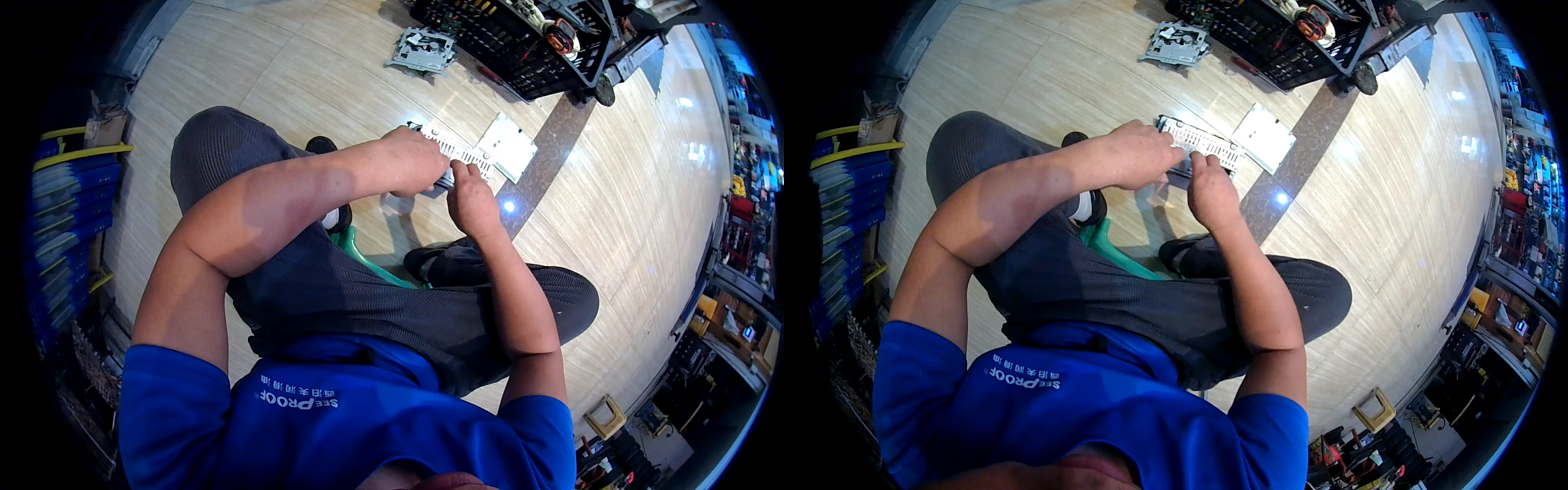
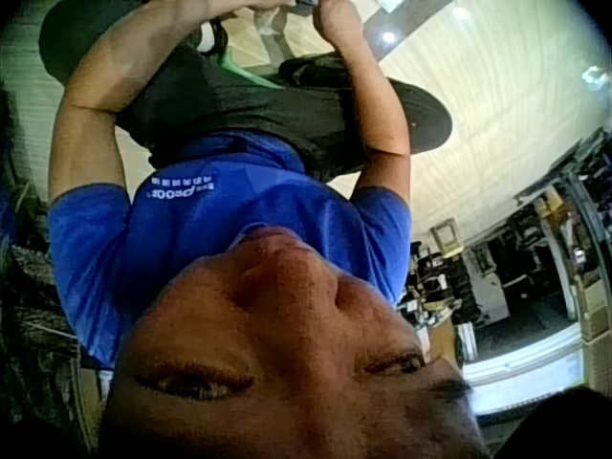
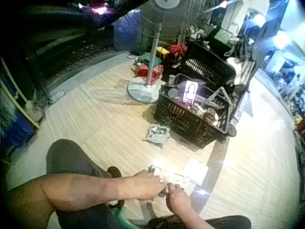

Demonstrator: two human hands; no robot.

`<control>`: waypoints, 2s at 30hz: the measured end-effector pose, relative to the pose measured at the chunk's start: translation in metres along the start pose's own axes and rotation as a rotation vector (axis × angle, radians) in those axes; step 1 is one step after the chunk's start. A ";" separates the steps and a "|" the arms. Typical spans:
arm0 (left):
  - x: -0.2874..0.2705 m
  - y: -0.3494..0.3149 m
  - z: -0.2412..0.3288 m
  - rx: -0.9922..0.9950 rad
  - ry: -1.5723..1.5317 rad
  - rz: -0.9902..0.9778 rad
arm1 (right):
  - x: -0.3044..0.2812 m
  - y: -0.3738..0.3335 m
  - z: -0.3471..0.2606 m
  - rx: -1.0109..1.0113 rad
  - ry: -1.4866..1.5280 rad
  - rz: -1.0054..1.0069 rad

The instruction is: The person is disassembling a metal electronic component by hand while sitting on a stool. They pull apart various sections of the metal housing and handle small internal parts.

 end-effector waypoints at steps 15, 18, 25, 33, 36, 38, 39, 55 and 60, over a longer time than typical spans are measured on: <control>-0.001 -0.001 0.001 0.010 -0.005 0.012 | -0.005 -0.001 -0.006 -0.038 -0.051 0.027; 0.000 0.000 -0.001 0.008 0.005 0.017 | -0.004 -0.002 -0.007 -0.079 -0.045 0.039; 0.000 0.000 0.000 0.008 0.016 0.005 | 0.000 0.003 0.001 0.023 -0.107 -0.034; 0.002 0.001 -0.001 0.009 0.022 0.016 | -0.004 -0.001 -0.006 -0.041 -0.077 0.015; 0.001 0.000 0.000 0.011 0.011 0.020 | 0.001 0.001 -0.002 -0.021 -0.087 -0.007; -0.001 0.000 0.001 0.010 0.001 0.023 | 0.002 0.002 0.003 0.012 -0.081 -0.032; -0.001 -0.001 0.001 0.009 -0.003 0.019 | 0.003 0.003 0.007 0.045 -0.077 -0.057; -0.002 0.000 0.004 0.027 0.024 0.020 | 0.001 -0.004 0.001 -0.013 -0.119 -0.005; -0.007 -0.004 0.002 0.006 -0.004 0.070 | 0.018 0.000 0.011 -0.047 -0.187 0.028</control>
Point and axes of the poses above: each hand's wrist, its own y-axis towards the middle knuckle, its own x-axis out of the palm, z = x × y, the point moved 7 cm from there along y, towards the middle knuckle, and after that the axes turned 1 degree about -y, right-handed, at the moved point
